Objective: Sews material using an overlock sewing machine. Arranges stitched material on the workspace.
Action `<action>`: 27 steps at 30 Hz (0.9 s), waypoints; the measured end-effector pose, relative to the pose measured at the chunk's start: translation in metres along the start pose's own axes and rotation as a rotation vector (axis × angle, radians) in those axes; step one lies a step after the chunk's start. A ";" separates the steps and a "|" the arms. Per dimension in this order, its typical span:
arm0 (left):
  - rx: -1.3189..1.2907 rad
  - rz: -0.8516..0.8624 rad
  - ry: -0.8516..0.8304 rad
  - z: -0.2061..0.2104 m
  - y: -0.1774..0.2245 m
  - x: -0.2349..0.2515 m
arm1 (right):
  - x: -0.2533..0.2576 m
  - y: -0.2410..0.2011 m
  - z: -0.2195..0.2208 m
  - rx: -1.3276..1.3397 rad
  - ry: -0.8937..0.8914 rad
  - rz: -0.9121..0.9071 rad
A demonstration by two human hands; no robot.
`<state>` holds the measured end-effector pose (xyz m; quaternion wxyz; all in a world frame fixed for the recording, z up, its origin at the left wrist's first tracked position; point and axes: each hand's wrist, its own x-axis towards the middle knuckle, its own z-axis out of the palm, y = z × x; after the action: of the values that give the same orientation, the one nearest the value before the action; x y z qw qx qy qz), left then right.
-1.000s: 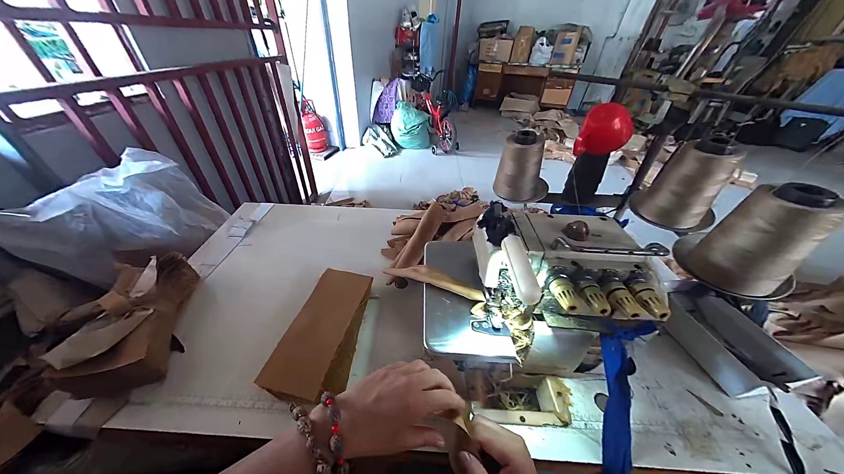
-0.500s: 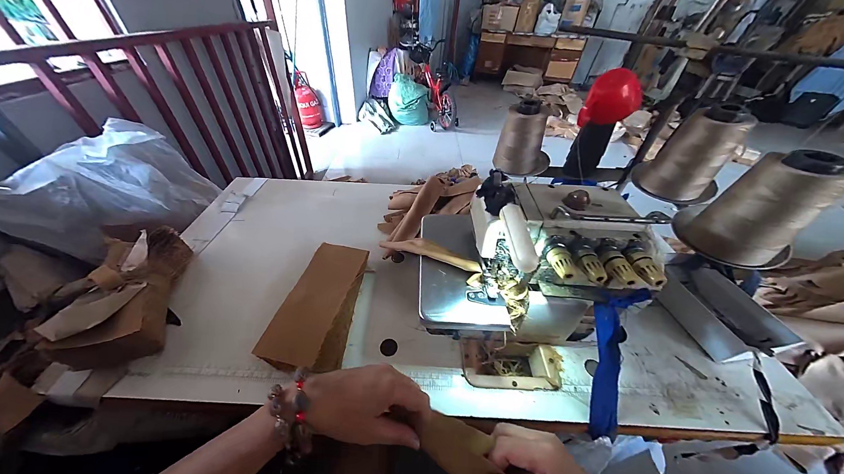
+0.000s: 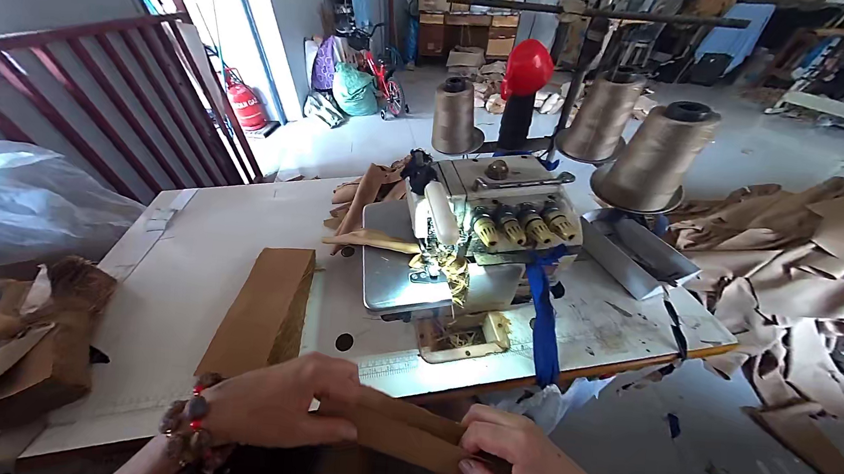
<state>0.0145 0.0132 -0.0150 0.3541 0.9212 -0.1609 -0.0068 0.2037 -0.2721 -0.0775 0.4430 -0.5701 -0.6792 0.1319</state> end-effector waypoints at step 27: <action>0.256 -0.264 0.650 -0.021 -0.014 0.105 | -0.013 -0.006 0.073 0.232 0.514 0.358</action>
<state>0.1207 0.0043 0.0023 0.2646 0.9250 0.0805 0.2604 0.1443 -0.2618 -0.1217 0.6316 -0.6408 -0.4147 0.1362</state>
